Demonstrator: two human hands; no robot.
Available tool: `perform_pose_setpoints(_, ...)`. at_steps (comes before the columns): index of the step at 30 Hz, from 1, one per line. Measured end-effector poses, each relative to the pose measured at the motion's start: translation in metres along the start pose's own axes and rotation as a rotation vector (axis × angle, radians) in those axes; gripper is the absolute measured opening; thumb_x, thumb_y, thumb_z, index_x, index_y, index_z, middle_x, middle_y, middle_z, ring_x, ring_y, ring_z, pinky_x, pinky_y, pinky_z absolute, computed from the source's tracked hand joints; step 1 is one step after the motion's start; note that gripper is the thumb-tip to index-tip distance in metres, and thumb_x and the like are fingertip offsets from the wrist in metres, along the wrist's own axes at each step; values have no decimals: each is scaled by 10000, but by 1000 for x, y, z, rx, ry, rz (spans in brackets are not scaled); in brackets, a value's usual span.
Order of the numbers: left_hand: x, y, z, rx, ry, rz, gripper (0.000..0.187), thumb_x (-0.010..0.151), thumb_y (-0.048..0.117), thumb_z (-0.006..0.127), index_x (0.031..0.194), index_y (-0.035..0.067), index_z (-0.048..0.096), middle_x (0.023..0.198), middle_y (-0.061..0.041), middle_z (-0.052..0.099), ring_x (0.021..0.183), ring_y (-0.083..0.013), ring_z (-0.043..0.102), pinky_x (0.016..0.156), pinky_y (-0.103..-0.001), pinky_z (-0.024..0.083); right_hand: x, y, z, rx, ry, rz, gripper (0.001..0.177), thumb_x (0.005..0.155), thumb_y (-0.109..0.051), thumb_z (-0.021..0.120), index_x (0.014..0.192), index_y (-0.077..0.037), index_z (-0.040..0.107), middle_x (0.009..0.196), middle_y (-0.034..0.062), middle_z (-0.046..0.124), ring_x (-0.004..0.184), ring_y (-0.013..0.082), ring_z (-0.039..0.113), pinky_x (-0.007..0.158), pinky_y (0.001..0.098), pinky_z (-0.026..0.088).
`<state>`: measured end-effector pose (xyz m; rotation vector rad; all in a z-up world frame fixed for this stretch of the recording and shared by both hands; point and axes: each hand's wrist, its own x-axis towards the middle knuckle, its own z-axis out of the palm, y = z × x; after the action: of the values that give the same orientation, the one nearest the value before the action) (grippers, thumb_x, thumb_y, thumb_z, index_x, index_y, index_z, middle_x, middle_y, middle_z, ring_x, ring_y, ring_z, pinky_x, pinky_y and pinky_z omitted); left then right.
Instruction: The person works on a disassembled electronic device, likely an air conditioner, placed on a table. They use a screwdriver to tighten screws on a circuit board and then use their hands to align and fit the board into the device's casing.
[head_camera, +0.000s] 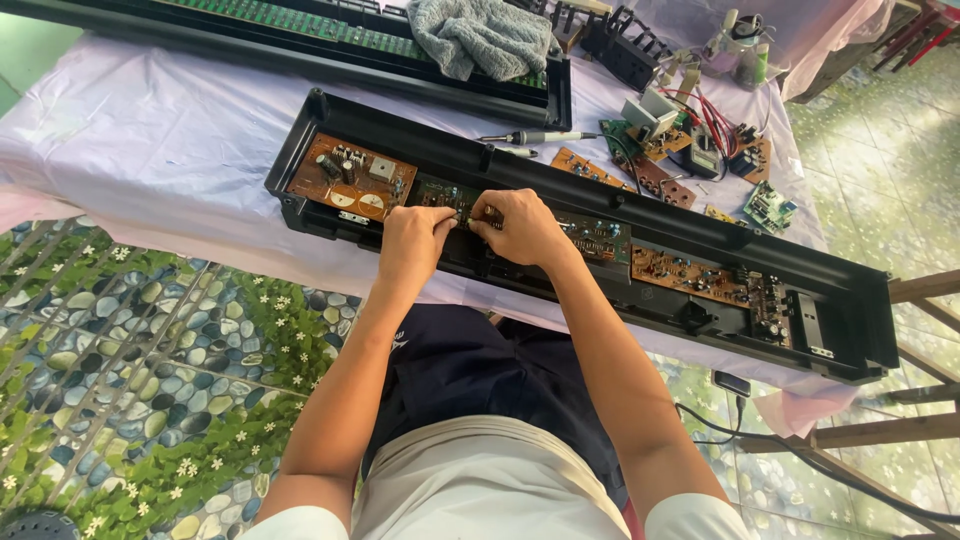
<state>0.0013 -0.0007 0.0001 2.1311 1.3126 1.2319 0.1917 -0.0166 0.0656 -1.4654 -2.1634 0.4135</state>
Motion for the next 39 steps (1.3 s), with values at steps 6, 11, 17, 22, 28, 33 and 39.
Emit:
perform_pose_setpoints(6,3,-10,4,-13,-41,-1,160,933,54,731,1062,82,821,876,-149,785,855,-348,759,769,-365,622,-2,1,1,23,27,-51,105,831,-131,754,932,-103,743,871,126,754,874,390,739,767,487,607)
perform_pose_setpoints(11,1,-6,2,-4,-38,-22,225,927,25,708,1087,134,824,874,-124,789,847,-350,749,745,-380,623,-7,-3,-5,55,37,-102,134,851,-114,748,983,-91,750,923,133,756,916,389,734,806,481,602)
perform_pose_setpoints(17,-1,-8,0,-14,-44,-7,226,951,20,680,1092,127,821,850,-147,781,815,-371,743,711,-377,624,-14,2,-8,83,114,-189,156,871,-76,748,1027,-78,756,954,127,759,943,367,736,846,450,600)
perform_pose_setpoints(22,-3,-3,-10,-62,-59,-6,224,966,37,674,1105,135,820,853,-137,783,802,-374,737,713,-364,615,-29,-8,-32,115,240,-238,160,921,-39,727,1070,-90,758,989,92,766,971,323,740,866,416,592)
perform_pose_setpoints(28,-16,34,-39,45,55,100,206,990,45,651,1139,39,794,763,-171,756,695,-331,715,703,-368,590,-55,-9,-75,171,457,-165,197,927,-24,756,1086,-137,788,962,72,772,865,228,731,631,293,563)
perform_pose_setpoints(33,-18,42,-55,127,225,367,205,1011,97,689,1193,105,784,747,-155,695,752,-323,696,795,-391,528,-90,17,-116,90,506,-63,205,944,13,751,1106,-107,788,964,101,769,897,328,731,674,377,588)
perform_pose_setpoints(39,-28,30,-49,181,146,388,160,994,99,741,1133,129,814,631,-85,640,659,-277,671,828,-365,551,-142,42,-152,-56,366,199,229,936,-25,688,1143,60,737,1070,285,738,1105,517,662,972,594,517)
